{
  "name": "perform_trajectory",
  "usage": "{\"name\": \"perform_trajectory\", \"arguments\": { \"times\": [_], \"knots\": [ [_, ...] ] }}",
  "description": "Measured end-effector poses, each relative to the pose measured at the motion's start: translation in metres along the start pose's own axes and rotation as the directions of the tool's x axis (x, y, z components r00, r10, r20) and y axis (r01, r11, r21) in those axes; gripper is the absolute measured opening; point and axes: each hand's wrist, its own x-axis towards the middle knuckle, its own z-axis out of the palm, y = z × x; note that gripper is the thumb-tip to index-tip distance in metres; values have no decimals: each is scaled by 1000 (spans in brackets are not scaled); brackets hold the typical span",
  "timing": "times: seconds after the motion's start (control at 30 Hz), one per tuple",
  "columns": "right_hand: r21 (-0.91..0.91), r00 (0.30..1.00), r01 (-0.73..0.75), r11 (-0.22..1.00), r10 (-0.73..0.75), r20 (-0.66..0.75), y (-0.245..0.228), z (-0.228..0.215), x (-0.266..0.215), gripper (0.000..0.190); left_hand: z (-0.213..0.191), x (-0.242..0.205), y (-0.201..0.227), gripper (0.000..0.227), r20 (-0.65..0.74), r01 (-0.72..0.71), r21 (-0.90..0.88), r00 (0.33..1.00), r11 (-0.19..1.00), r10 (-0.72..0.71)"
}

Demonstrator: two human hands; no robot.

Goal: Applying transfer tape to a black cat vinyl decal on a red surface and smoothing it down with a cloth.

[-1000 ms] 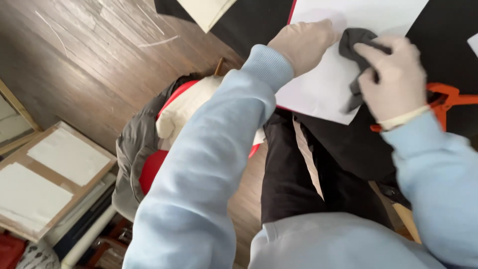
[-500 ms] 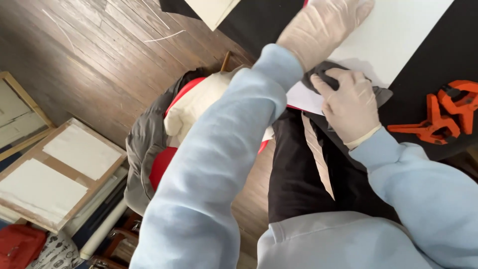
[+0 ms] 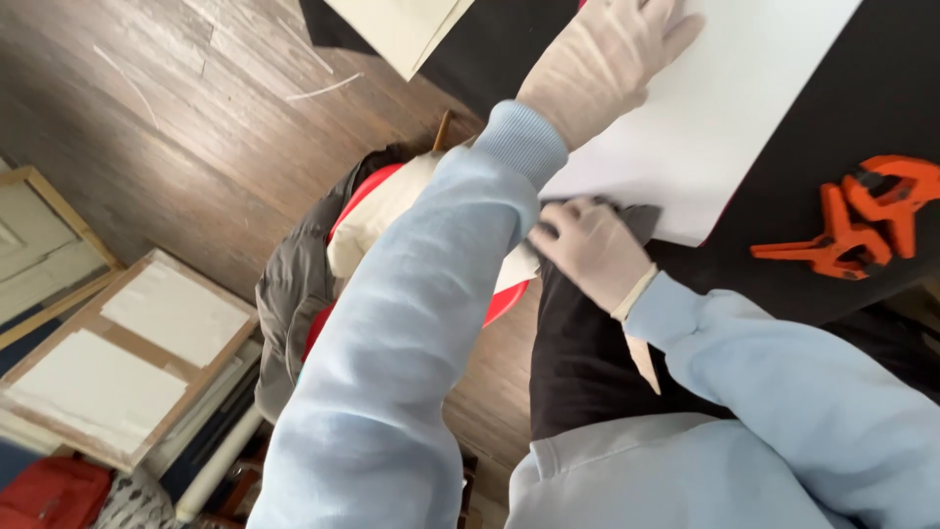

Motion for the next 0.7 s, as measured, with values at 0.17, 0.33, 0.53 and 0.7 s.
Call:
{"name": "perform_trajectory", "arguments": {
  "times": [0.17, 0.33, 0.53, 0.7],
  "knots": [
    [134, 982, -125, 983, 104, 155, 26, -57, -3, 42, 4, -1, 0, 60, -22, -23, 133, 999, 991, 26],
    [96, 904, -424, 901, 427, -10, 59, -75, -3, 46, 21, -1, 2, 45, -13, 10, 121, 1000, 993, -8],
    [-15, 943, -324, 946, 321, -90, 53, -66, 1, 50, 23, 3, 10, 44, -68, 28, 84, 997, 996, -22],
    [-67, 965, -253, 965, 247, -93, 62, -65, 2, 46, 22, 2, 12, 41, -94, 47, 196, 995, 979, -29]
  ]
}}
